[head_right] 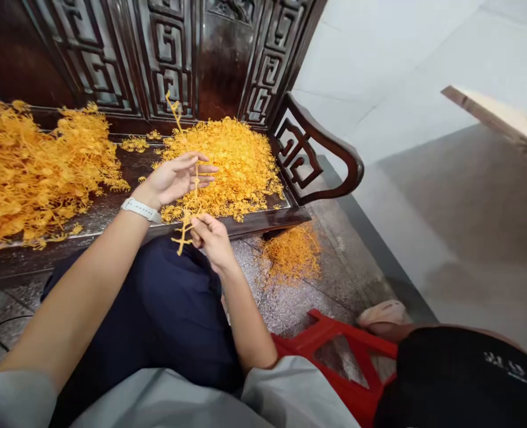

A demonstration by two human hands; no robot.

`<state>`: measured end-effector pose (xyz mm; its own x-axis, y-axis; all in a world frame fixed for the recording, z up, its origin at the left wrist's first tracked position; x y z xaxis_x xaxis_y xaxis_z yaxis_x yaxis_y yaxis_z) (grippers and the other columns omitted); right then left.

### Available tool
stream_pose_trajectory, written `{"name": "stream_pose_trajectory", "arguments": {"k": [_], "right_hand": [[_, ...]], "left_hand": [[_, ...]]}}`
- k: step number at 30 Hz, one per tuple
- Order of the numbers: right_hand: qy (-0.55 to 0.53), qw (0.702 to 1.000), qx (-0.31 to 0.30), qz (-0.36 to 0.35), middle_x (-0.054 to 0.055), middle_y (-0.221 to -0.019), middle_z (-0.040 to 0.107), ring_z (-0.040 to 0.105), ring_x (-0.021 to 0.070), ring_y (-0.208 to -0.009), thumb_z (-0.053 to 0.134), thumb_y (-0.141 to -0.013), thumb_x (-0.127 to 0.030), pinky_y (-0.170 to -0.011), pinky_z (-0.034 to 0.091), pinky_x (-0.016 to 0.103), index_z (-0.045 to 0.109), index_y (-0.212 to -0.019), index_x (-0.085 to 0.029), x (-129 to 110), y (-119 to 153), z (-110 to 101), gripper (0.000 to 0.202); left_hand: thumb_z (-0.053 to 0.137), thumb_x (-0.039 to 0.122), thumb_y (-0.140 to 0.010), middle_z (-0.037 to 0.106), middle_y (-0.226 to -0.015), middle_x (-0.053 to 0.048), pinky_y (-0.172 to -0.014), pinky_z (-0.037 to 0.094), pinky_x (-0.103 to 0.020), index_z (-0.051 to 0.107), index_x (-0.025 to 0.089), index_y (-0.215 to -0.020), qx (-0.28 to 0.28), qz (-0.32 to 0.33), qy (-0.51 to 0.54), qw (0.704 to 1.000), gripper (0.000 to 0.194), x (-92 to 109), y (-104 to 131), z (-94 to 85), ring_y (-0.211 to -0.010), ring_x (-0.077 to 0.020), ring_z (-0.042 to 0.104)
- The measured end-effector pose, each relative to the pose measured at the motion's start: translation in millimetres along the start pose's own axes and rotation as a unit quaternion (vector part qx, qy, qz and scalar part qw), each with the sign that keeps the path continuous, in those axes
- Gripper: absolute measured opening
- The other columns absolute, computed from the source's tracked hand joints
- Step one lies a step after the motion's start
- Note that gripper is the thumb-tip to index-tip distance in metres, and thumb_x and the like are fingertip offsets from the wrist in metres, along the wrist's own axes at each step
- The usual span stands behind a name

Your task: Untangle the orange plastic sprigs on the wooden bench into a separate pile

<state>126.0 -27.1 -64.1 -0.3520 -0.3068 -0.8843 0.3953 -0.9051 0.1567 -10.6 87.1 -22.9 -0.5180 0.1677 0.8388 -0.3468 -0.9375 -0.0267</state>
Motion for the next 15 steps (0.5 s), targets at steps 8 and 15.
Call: {"name": "stream_pose_trajectory", "arguments": {"k": [8,15], "right_hand": [[-0.040,0.973,-0.032,-0.223,-0.009,-0.050,0.034,0.030,0.0082,-0.042,0.083,-0.080,-0.039,-0.044,0.033,0.024,0.058,-0.072,-0.025,-108.1,70.8,-170.8,0.029],[-0.079,0.908,0.387,-0.140,-0.007,-0.057,0.031,0.027,0.0086,-0.049,0.059,-0.103,-0.041,-0.045,0.031,0.019,0.038,-0.067,-0.021,1.0,98.4,-287.6,0.046]], "left_hand": [[0.099,0.034,-0.073,0.081,-0.121,-0.015,-0.102,0.063,-0.041,0.073,0.019,-0.138,-0.099,-0.019,-0.195,0.976,0.071,19.8,22.0,3.3,-0.111,-0.0302,0.080],[0.085,0.054,-0.085,0.080,-0.108,-0.010,-0.085,0.064,-0.038,0.075,0.022,-0.118,0.053,0.009,-0.224,0.973,0.047,35.4,16.1,-18.6,-0.101,-0.0263,0.078]]}}
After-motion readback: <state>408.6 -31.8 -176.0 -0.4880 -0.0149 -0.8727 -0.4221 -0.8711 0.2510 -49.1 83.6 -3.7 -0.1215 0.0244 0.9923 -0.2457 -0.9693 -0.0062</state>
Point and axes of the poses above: each hand's wrist, its own y-axis away from the middle knuckle, its own z-axis out of the palm, x = y × z, the point moved 5 cm from there along -y, towards the middle knuckle
